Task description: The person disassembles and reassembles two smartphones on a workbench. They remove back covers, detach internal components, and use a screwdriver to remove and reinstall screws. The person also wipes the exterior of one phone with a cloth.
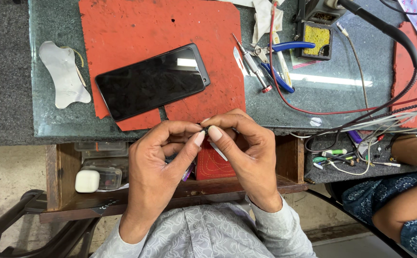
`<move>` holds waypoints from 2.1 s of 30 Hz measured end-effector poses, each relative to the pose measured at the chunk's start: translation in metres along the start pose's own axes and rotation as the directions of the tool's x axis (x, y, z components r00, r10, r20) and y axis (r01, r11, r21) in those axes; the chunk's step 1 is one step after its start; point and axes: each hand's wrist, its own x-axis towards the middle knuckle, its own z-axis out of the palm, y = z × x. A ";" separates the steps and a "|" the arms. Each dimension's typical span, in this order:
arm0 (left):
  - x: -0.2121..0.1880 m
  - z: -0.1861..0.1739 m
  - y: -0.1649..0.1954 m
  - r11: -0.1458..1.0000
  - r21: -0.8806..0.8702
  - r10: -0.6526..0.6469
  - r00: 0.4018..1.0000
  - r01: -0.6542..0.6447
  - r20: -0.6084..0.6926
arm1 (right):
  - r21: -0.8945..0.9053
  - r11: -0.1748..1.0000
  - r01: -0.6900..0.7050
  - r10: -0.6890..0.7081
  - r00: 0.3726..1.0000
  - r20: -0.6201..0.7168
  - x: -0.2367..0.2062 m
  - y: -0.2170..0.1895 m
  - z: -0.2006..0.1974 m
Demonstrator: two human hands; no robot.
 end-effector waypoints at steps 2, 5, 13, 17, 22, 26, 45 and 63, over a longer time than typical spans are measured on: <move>0.001 0.001 -0.001 0.999 -0.023 -0.026 1.000 0.026 0.012 | 0.041 0.999 -0.025 0.024 1.000 0.018 0.001 0.000 -0.003; 0.003 -0.001 -0.003 0.992 -0.107 -0.069 0.997 0.073 0.041 | 0.146 0.986 -0.076 0.069 0.996 0.048 0.004 0.002 -0.005; 0.006 -0.004 -0.011 0.942 -0.310 -0.090 0.988 0.125 0.126 | 0.333 0.934 -0.132 0.099 0.988 0.115 0.005 0.010 -0.011; 0.007 -0.003 -0.012 0.930 -0.339 -0.100 0.985 0.142 0.140 | 0.334 0.933 -0.134 0.102 0.988 0.112 0.005 0.010 -0.012; 0.007 -0.002 -0.009 0.933 -0.327 -0.117 0.986 0.150 0.119 | 0.281 0.951 -0.130 0.112 0.991 0.080 0.005 0.007 -0.010; 0.004 0.001 -0.005 0.961 -0.236 -0.129 0.988 0.147 0.087 | 0.108 0.992 -0.061 0.059 0.998 0.027 0.003 0.002 -0.007; 0.010 -0.014 0.014 0.879 0.404 0.278 0.960 -0.254 -0.003 | 0.040 0.998 -0.045 0.049 0.995 -0.083 0.000 0.005 -0.007; 0.068 -0.072 0.022 0.234 0.893 0.445 0.859 -0.385 0.253 | -0.024 0.988 0.155 -0.157 0.966 -0.204 -0.005 -0.002 -0.009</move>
